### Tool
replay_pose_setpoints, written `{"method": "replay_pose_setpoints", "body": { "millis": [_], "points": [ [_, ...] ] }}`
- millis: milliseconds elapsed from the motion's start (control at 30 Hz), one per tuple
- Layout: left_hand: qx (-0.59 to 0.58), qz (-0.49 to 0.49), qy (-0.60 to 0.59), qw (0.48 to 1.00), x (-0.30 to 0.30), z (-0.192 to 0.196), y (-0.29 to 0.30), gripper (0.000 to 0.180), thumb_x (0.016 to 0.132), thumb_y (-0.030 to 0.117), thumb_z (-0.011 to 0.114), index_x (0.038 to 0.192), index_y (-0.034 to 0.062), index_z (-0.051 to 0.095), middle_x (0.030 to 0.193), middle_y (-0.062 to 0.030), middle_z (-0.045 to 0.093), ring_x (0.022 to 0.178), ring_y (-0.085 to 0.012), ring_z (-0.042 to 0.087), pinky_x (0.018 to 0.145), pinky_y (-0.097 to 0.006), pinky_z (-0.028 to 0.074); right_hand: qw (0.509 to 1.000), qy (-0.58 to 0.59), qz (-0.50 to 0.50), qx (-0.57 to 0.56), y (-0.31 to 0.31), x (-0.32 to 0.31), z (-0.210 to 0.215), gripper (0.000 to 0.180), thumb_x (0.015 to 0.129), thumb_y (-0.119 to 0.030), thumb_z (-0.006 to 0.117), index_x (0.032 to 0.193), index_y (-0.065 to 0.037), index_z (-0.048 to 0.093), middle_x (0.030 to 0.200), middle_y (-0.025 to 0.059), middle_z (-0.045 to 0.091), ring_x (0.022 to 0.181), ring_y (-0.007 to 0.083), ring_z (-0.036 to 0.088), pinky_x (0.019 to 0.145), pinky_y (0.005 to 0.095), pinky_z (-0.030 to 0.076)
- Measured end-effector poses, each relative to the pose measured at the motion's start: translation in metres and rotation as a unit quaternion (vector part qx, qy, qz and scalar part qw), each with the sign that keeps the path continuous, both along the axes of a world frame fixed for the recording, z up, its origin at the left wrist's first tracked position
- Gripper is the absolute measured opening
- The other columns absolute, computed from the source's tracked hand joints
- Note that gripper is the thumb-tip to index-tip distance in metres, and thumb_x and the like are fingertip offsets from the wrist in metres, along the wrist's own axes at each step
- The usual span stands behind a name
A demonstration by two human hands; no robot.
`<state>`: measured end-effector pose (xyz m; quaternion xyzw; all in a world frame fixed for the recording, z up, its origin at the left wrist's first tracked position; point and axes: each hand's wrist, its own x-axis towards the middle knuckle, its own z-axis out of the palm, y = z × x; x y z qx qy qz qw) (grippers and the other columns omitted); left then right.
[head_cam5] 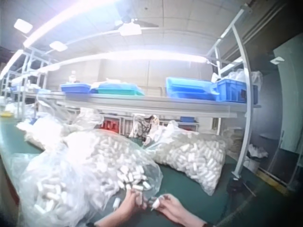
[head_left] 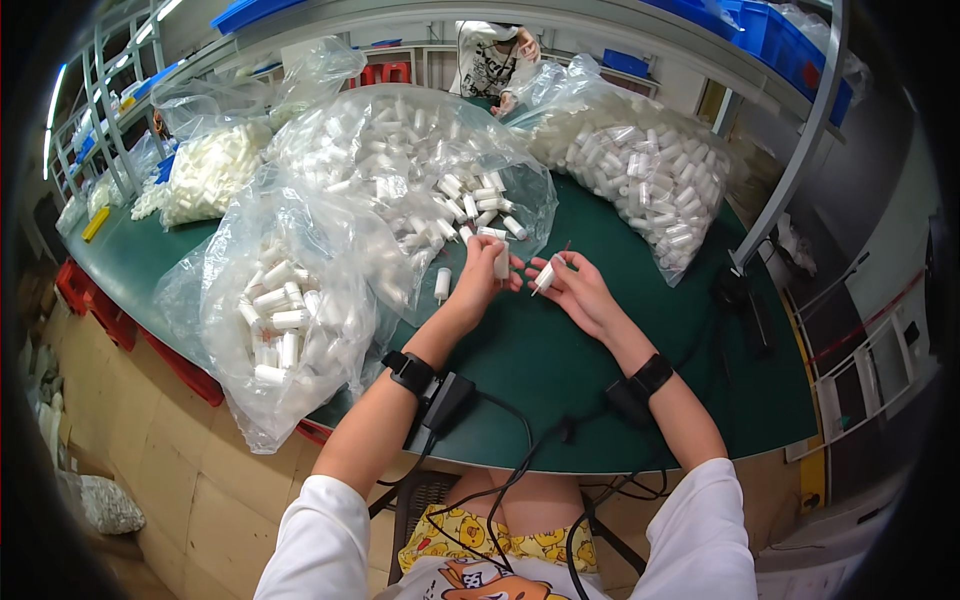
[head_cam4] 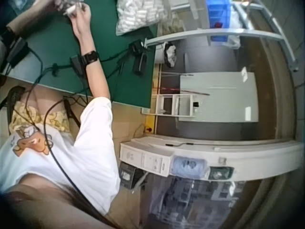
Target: The person sits at a green workbench and repeatedly picks up two white cylindrical objects from a large plastic bag. They align the objects and press them together to form a single unit, then place the assembled pair into a separate pile on the table.
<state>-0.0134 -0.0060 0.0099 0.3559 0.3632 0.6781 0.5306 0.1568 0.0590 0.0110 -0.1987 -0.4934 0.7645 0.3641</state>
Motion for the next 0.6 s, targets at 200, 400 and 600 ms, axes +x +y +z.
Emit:
{"method": "replay_pose_setpoints", "body": {
  "millis": [200, 400, 600],
  "points": [
    [-0.074, -0.101, -0.016, 0.992, 0.002, -0.004, 0.000, 0.025, 0.091, 0.035, 0.045, 0.086, 0.0106, 0.047, 0.065, 0.0005, 0.045, 0.055, -0.0129, 0.043, 0.056, -0.026, 0.035, 0.983, 0.079, 0.111, -0.126, 0.008, 0.008, -0.011, 0.019, 0.093, -0.025, 0.047, 0.094, -0.006, 0.046, 0.073, 0.0049, 0.046, 0.064, 0.0145, 0.047, 0.067, 0.0307, 0.042],
    [-0.076, -0.137, 0.078, 0.984, 0.009, 0.005, -0.009, 0.029, 0.090, 0.034, 0.046, 0.074, 0.0103, 0.047, 0.059, 0.0031, 0.037, 0.052, -0.0091, 0.035, 0.051, -0.024, 0.030, 0.979, 0.074, 0.124, -0.140, 0.010, 0.012, -0.009, 0.030, 0.092, -0.028, 0.042, 0.069, -0.010, 0.045, 0.054, -0.0013, 0.036, 0.046, 0.0103, 0.036, 0.052, 0.0248, 0.033],
    [-0.066, -0.170, 0.048, 0.982, 0.006, 0.001, -0.011, 0.025, 0.089, 0.029, 0.045, 0.072, 0.0104, 0.044, 0.060, 0.0029, 0.036, 0.052, -0.0092, 0.033, 0.051, -0.025, 0.029, 0.976, 0.068, 0.128, -0.164, 0.004, 0.010, -0.006, 0.020, 0.089, -0.020, 0.040, 0.074, -0.008, 0.046, 0.045, -0.0046, 0.026, 0.036, 0.0072, 0.025, 0.041, 0.0231, 0.027]
  ]
}}
